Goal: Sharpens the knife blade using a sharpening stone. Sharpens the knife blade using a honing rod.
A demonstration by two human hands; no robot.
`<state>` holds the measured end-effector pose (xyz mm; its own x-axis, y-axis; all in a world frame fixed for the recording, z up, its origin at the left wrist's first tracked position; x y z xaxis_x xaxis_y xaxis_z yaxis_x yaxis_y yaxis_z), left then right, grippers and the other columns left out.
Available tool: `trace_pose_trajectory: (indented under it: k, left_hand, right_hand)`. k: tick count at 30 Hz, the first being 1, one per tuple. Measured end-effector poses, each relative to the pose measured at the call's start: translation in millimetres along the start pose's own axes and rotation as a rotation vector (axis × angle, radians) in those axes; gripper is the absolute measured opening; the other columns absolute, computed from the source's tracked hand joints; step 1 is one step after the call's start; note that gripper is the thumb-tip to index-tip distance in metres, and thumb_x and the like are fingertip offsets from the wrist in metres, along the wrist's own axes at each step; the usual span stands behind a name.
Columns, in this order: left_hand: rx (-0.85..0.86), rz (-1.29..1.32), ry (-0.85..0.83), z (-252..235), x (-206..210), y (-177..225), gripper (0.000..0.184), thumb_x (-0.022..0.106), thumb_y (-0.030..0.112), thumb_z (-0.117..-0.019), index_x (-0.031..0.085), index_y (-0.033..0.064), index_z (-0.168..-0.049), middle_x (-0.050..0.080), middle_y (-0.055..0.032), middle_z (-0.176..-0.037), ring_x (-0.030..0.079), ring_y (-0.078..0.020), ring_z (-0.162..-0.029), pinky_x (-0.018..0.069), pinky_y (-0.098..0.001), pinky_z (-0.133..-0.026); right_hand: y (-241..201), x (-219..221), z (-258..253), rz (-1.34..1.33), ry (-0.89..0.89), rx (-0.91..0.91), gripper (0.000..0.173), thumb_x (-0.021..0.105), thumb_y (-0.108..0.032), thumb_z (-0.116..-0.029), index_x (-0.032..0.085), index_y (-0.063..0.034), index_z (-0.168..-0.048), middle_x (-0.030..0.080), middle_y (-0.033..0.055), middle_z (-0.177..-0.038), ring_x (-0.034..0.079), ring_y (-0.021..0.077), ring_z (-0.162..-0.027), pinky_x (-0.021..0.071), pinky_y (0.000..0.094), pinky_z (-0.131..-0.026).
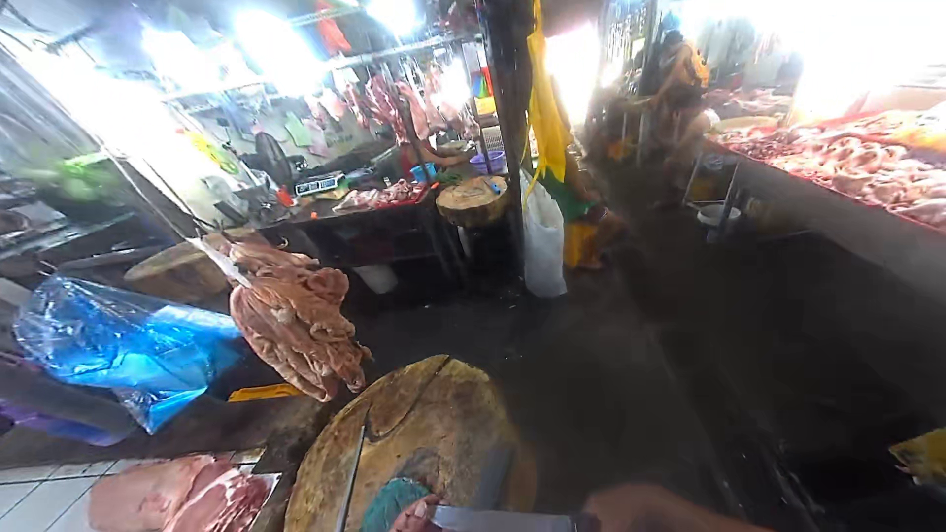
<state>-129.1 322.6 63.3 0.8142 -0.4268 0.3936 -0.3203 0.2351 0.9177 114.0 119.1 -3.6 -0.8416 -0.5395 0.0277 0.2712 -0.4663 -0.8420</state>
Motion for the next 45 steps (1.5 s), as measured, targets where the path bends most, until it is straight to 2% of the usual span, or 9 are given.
trace_pose_trajectory:
  k: [3,6,11,15,30,33,38,41,45]
  left_hand:
    - [0.003,-0.041,0.012,-9,5,1,0.044,0.059,0.041,-0.1013,0.062,0.0102,-0.132,0.074,-0.0069,-0.111,0.072,-0.0179,-0.095,0.06,-0.0366,-0.086]
    - [-0.096,-0.12,0.097,-4,14,-9,0.058,0.039,0.045,-0.1079,0.041,0.0048,-0.149,0.068,-0.0141,-0.129,0.07,-0.0259,-0.112,0.0573,-0.0443,-0.097]
    - [-0.218,-0.191,-0.124,24,76,-53,0.051,0.038,0.032,-0.1088,0.049,-0.0059,-0.141,0.07,-0.0184,-0.125,0.069,-0.0272,-0.115,0.0549,-0.0451,-0.102]
    - [-0.187,-0.144,-0.198,41,113,-61,0.038,0.051,0.025,-0.1052,0.059,-0.0049,-0.128,0.072,-0.0115,-0.11,0.07,-0.0199,-0.101,0.0566,-0.042,-0.097]
    - [-0.157,-0.154,-0.09,41,109,-68,0.017,0.062,0.014,-0.1004,0.072,0.0004,-0.098,0.072,-0.0064,-0.091,0.069,-0.0149,-0.088,0.0575,-0.0375,-0.089]
    - [-0.173,-0.142,-0.075,42,107,-71,0.016,0.064,0.014,-0.0996,0.072,0.0,-0.099,0.073,-0.0064,-0.091,0.07,-0.0148,-0.087,0.0583,-0.037,-0.087]
    - [-0.169,-0.082,-0.038,40,102,-67,0.025,0.059,0.018,-0.1008,0.065,-0.0023,-0.113,0.072,-0.0081,-0.094,0.07,-0.0159,-0.087,0.0586,-0.0362,-0.087]
    - [-0.13,-0.045,-0.074,35,100,-59,0.04,0.047,0.023,-0.1048,0.056,-0.0059,-0.131,0.073,-0.0141,-0.104,0.072,-0.0202,-0.095,0.0572,-0.0401,-0.093]
    - [-0.129,0.037,-0.167,28,110,-50,0.05,0.047,0.031,-0.1046,0.048,-0.0034,-0.141,0.07,-0.0178,-0.119,0.07,-0.0246,-0.106,0.0549,-0.0427,-0.1]
  right_hand:
    - [-12,-6,6,-0.02,0.102,-0.043,0.041,0.072,-0.03,-0.0963,0.06,-0.0027,-0.124,0.065,0.0113,-0.079,0.062,0.0209,-0.06,0.0564,0.042,-0.057]
    - [-38,-4,12,-0.188,0.184,-0.098,0.038,0.07,-0.022,-0.097,0.056,-0.0062,-0.129,0.063,0.0086,-0.079,0.062,0.0188,-0.057,0.0574,0.0376,-0.053]
    - [-68,1,7,-0.455,0.198,-0.202,0.028,0.062,-0.019,-0.0989,0.053,-0.008,-0.123,0.061,0.0029,-0.073,0.059,0.0132,-0.05,0.0553,0.0297,-0.045]
    - [-68,9,-1,-0.515,0.141,-0.245,0.026,0.063,-0.018,-0.0968,0.055,-0.0088,-0.12,0.058,0.0012,-0.07,0.057,0.0122,-0.048,0.0545,0.0286,-0.044]
    - [-60,16,-12,-0.582,0.07,-0.241,0.022,0.064,-0.015,-0.0954,0.055,-0.0089,-0.115,0.056,0.0012,-0.066,0.057,0.0121,-0.046,0.055,0.0284,-0.044]
    - [-58,17,-13,-0.581,0.087,-0.229,0.021,0.063,-0.014,-0.0952,0.055,-0.0084,-0.114,0.056,0.0009,-0.065,0.057,0.012,-0.046,0.0548,0.0283,-0.044]
    - [-56,18,-11,-0.609,0.047,-0.237,0.021,0.064,-0.015,-0.0946,0.055,-0.0091,-0.113,0.056,0.0007,-0.065,0.058,0.0116,-0.046,0.0549,0.0276,-0.044]
    - [-53,22,-10,-0.767,-0.101,-0.326,0.015,0.066,-0.015,-0.0937,0.059,-0.0095,-0.105,0.057,0.0005,-0.061,0.058,0.0111,-0.045,0.0545,0.0281,-0.044]
    - [-48,30,-11,-0.92,-0.31,-0.416,0.012,0.066,-0.016,-0.0928,0.062,-0.0095,-0.102,0.058,0.0005,-0.059,0.061,0.0115,-0.046,0.0552,0.0288,-0.045]
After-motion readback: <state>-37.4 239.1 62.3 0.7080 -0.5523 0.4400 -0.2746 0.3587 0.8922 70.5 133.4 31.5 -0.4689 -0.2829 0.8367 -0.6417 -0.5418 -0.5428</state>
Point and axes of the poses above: each hand's wrist, its own z-axis away from the middle knuckle, its own x-axis out of the palm, y = z × x, the point moved 8 cm from there along -z, towards the middle knuckle
